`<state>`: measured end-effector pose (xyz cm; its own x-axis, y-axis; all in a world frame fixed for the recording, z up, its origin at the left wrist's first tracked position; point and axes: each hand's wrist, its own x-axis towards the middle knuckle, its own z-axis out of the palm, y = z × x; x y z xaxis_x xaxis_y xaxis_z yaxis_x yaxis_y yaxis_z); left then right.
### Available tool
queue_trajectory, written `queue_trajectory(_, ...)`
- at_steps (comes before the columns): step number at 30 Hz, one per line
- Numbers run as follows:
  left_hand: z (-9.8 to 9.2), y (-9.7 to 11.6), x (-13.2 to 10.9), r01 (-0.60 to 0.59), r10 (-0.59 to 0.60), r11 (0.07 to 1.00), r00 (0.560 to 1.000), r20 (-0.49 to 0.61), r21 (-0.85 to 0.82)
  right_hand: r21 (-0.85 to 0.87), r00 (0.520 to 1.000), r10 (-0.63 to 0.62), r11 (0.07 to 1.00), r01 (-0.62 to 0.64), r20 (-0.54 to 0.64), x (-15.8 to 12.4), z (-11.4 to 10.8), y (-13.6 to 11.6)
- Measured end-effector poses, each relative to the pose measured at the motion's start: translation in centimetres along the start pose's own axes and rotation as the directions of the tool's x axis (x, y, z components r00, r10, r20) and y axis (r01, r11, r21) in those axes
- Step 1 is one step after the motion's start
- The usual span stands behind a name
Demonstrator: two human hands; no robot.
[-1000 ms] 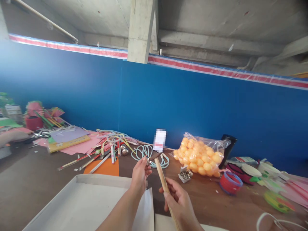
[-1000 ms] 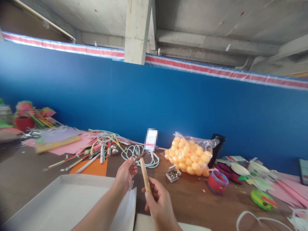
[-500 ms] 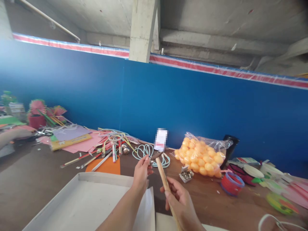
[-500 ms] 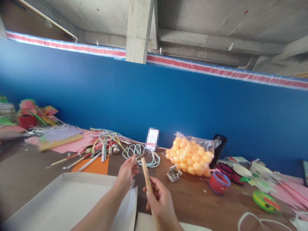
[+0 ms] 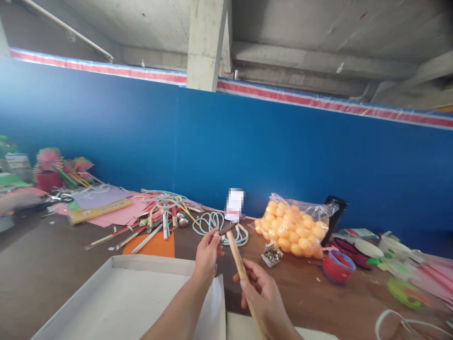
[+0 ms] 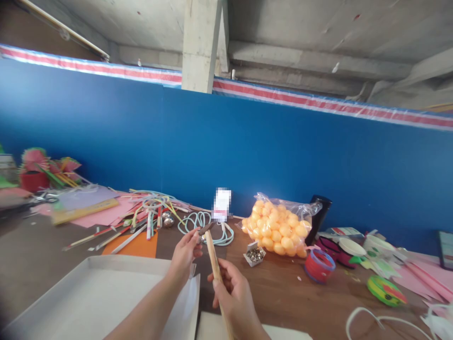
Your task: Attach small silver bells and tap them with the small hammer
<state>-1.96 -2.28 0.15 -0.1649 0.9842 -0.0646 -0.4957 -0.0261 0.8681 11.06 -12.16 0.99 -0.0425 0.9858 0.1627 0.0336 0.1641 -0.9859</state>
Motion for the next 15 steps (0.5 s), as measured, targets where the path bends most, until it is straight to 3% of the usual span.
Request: queue_trajectory(15, 0.08, 0.12, -0.24, -0.023, 0.022, 0.998, 1.000, 0.022, 0.065, 0.000, 1.000, -0.007, 1.000, 0.007, -0.022, 0.20, -0.04, 0.76)
